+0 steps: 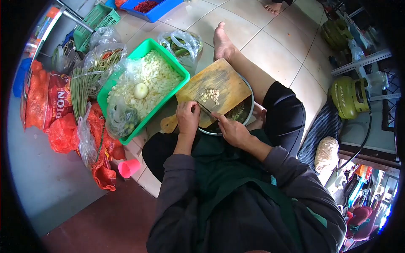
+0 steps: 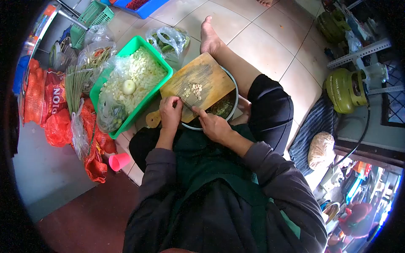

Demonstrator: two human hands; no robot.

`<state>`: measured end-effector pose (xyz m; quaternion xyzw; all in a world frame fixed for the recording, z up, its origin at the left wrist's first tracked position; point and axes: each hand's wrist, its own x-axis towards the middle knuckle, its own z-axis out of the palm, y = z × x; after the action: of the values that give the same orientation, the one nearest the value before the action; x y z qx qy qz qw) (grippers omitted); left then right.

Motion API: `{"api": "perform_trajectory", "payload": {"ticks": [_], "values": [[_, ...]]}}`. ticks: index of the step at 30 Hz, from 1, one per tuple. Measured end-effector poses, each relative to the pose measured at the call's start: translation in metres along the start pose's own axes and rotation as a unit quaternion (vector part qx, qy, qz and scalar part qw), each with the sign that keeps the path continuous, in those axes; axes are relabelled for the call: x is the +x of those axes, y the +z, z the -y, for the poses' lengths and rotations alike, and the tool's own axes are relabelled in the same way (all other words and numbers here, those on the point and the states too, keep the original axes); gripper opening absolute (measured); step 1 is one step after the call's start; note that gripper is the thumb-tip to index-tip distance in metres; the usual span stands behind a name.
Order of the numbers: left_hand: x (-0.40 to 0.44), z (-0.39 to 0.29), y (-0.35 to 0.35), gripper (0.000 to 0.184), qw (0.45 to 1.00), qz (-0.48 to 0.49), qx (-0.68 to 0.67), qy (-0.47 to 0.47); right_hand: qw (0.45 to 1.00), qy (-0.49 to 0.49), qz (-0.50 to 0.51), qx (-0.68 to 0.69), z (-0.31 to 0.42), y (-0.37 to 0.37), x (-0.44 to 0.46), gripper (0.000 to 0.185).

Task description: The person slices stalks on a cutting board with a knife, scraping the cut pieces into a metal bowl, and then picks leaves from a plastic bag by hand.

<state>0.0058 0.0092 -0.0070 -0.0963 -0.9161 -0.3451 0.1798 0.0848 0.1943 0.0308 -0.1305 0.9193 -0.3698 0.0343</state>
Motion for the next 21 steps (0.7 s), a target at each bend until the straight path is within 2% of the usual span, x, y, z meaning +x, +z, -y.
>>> {"api": "perform_trajectory", "payload": {"ticks": [7,13,16,21], "values": [[0.000,0.001,0.001,0.008,1.000,0.026,-0.002,-0.013,1.000,0.022,0.009,0.000,0.004,0.015,0.029,0.043],[0.002,0.006,0.003,0.008,0.999,0.014,-0.019,-0.022,0.992,0.067,0.072,-0.073,0.001,0.001,-0.001,0.041],[0.001,0.006,0.003,0.008,0.999,0.025,-0.024,-0.020,0.999,0.030,0.039,-0.003,0.000,-0.012,-0.008,0.041],[0.000,0.007,0.001,0.008,1.000,0.003,-0.016,-0.003,0.998,0.038,0.038,0.014,0.005,-0.009,0.002,0.041]]}}
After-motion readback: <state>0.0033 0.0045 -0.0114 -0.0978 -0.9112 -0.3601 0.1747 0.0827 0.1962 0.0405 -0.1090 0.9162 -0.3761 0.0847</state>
